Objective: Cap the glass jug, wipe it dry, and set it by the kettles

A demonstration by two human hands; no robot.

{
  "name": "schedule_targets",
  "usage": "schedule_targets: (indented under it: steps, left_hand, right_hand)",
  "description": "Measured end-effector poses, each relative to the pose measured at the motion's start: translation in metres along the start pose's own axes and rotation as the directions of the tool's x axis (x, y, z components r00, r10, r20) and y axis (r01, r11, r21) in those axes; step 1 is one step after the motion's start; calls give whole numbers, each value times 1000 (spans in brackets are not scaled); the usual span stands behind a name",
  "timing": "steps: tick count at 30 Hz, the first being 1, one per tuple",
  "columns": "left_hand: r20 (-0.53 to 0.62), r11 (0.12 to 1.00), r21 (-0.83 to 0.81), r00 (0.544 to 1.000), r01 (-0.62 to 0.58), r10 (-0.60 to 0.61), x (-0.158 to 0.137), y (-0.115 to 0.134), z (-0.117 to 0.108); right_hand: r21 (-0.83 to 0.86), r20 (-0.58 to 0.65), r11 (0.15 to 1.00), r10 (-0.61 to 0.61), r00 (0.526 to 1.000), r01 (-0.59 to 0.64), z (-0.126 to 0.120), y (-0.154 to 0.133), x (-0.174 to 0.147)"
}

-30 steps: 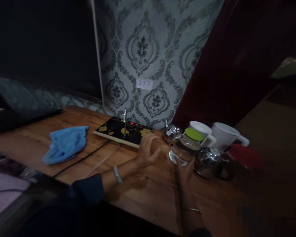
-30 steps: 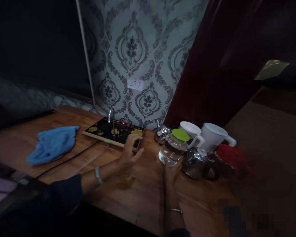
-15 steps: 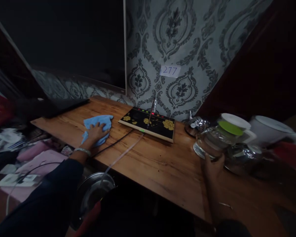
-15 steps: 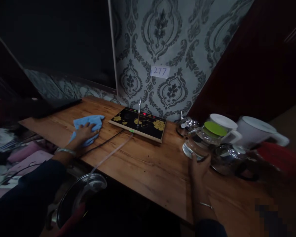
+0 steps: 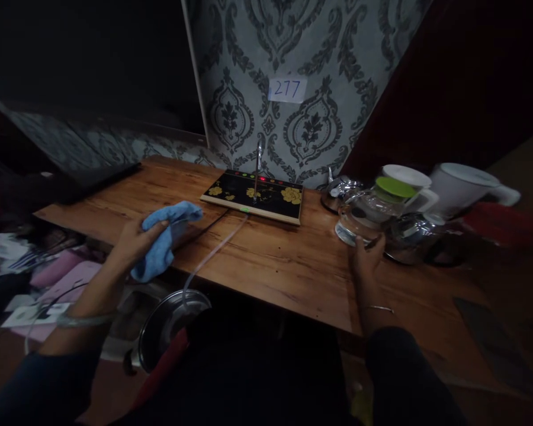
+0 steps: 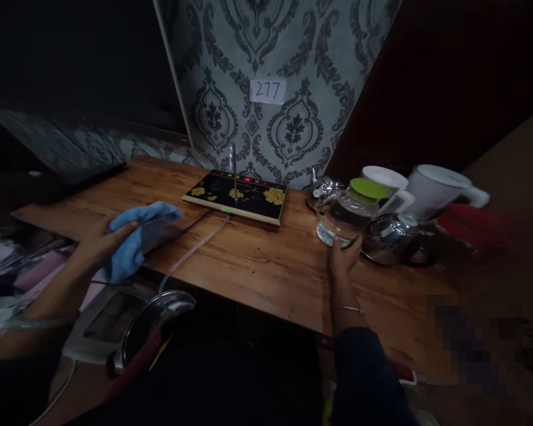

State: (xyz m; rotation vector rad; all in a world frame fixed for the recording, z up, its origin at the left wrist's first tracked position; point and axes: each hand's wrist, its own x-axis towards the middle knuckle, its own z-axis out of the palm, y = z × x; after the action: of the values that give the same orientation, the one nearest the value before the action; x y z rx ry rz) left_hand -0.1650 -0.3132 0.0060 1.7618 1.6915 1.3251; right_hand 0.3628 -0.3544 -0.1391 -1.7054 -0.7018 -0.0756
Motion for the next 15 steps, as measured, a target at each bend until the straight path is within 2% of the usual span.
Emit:
schedule_targets:
  steps: [2, 3, 4, 6, 7, 8, 11, 13, 15]
  left_hand:
    - [76, 992, -37, 989, -121, 123, -21, 18, 13]
    - [112, 975, -54, 969, -215, 220, -33, 24, 24]
    - [151, 942, -48, 930, -333, 336, -46, 28, 38]
    - [379, 867, 13, 805, -497, 456, -70, 28, 71]
    - [497, 838, 48, 741, -544, 452, -80, 26, 87]
    - [555, 818, 111, 718, -565, 421, -87, 23, 101]
    - [637, 779, 264, 709, -569, 302, -94, 16, 131]
    - [686, 771, 248, 669, -586, 288, -91, 18, 142]
    - [739, 770, 159, 591, -619, 323, -87, 25, 153]
  right_hand:
    - [2, 2, 1000, 1, 1000, -1, 1, 2, 0]
    - [7, 1, 1000, 5, 1000, -5, 1, 3, 1]
    - [11, -1, 1000, 10, 1000, -10, 2, 4, 1]
    - [21, -3, 1000, 12, 1000, -12, 3, 6, 1]
    - [26, -3, 1000, 7, 1000, -7, 3, 7, 2]
    - [31, -4, 1000, -2, 1000, 3, 4, 7, 2]
    - [43, -19, 999, -24, 1000, 25, 5, 9, 3]
    - [46, -29, 999, -22, 999, 23, 6, 8, 3]
    - [58, -34, 998, -5, 999, 7, 7, 5, 3]
